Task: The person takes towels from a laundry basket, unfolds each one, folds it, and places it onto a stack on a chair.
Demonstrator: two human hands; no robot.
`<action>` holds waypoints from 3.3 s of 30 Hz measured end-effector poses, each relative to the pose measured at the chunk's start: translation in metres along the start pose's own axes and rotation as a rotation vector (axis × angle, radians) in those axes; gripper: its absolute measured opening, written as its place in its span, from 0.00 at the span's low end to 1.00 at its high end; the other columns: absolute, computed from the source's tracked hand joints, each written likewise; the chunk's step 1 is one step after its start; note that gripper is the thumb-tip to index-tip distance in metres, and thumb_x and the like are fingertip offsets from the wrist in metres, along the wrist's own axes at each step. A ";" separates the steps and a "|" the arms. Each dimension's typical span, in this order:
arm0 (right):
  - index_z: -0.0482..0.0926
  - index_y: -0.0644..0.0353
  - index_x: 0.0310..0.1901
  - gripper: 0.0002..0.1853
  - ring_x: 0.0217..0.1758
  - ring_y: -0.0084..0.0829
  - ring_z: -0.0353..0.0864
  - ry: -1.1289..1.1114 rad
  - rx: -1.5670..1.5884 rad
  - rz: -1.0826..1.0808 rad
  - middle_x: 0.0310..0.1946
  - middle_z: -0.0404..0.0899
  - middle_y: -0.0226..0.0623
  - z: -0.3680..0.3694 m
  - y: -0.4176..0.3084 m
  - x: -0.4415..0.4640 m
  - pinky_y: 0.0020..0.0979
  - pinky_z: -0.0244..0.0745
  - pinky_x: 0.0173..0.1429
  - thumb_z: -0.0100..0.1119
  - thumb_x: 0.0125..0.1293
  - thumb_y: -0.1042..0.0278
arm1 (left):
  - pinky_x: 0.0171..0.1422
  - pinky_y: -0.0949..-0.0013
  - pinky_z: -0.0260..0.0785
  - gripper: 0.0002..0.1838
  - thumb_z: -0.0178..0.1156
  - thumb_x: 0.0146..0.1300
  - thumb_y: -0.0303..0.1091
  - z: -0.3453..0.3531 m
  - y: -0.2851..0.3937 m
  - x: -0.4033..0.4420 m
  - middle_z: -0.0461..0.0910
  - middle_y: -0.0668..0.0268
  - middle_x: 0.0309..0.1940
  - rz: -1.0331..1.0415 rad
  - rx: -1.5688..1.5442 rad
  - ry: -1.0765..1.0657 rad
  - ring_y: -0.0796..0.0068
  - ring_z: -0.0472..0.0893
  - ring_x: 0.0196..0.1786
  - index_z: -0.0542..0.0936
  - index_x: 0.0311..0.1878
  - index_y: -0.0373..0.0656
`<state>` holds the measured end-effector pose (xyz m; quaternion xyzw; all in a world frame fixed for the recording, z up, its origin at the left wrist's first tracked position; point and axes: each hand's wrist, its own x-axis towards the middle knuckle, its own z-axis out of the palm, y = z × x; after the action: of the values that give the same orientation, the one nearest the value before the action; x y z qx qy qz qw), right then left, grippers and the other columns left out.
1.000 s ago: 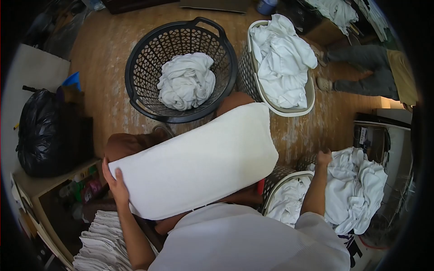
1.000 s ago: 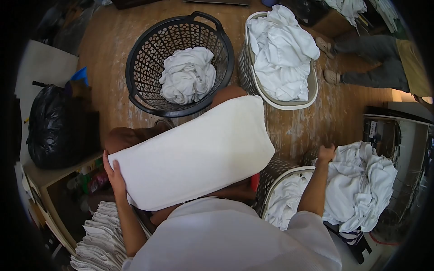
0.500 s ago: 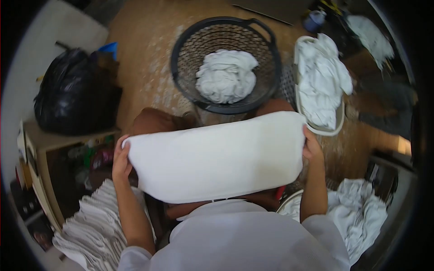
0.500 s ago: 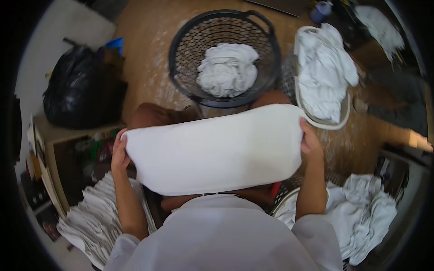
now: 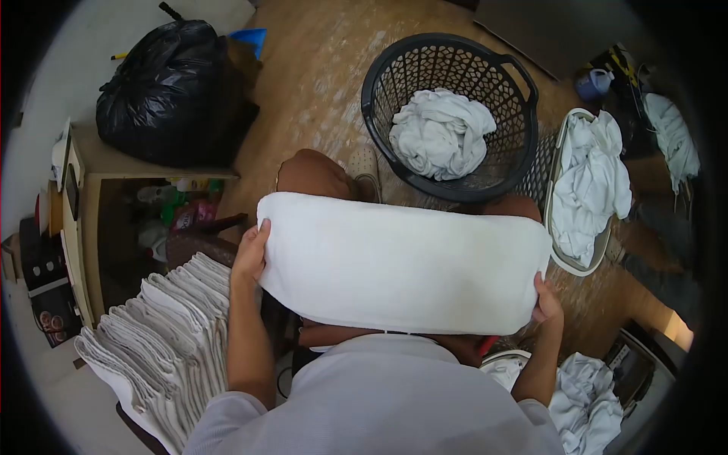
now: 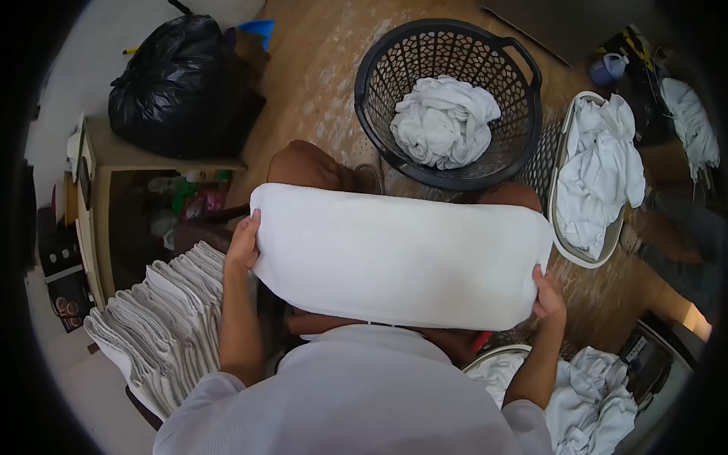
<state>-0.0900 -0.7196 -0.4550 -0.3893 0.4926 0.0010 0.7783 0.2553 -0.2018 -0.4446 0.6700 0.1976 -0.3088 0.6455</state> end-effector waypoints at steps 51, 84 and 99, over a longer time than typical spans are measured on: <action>0.63 0.67 0.63 0.30 0.50 0.28 0.78 -0.426 -0.223 -0.525 0.50 0.76 0.40 0.297 -0.128 -0.075 0.30 0.73 0.56 0.49 0.54 0.85 | 0.68 0.65 0.58 0.28 0.49 0.70 0.55 0.221 0.092 -0.032 0.67 0.57 0.65 0.460 0.062 -0.392 0.66 0.66 0.67 0.67 0.63 0.43; 0.52 0.66 0.69 0.32 0.52 0.30 0.77 -1.652 -0.290 -0.710 0.53 0.74 0.50 0.529 -0.071 -0.304 0.29 0.73 0.55 0.55 0.68 0.71 | 0.40 0.78 0.75 0.25 0.56 0.68 0.48 -0.117 0.175 -0.524 0.81 0.62 0.42 1.041 0.292 0.896 0.82 0.81 0.38 0.74 0.56 0.35; 0.69 0.62 0.63 0.22 0.49 0.24 0.73 -1.829 -0.982 -0.222 0.51 0.74 0.48 0.607 0.092 -0.326 0.26 0.70 0.53 0.52 0.67 0.74 | 0.47 0.71 0.75 0.18 0.53 0.71 0.40 -0.258 -0.012 -0.497 0.81 0.61 0.42 0.479 -0.249 0.974 0.76 0.80 0.41 0.75 0.52 0.34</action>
<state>0.1720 -0.1624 -0.1324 -0.5568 -0.3778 0.4239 0.6062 -0.0746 0.1208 -0.1275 0.6802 0.3504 0.2176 0.6060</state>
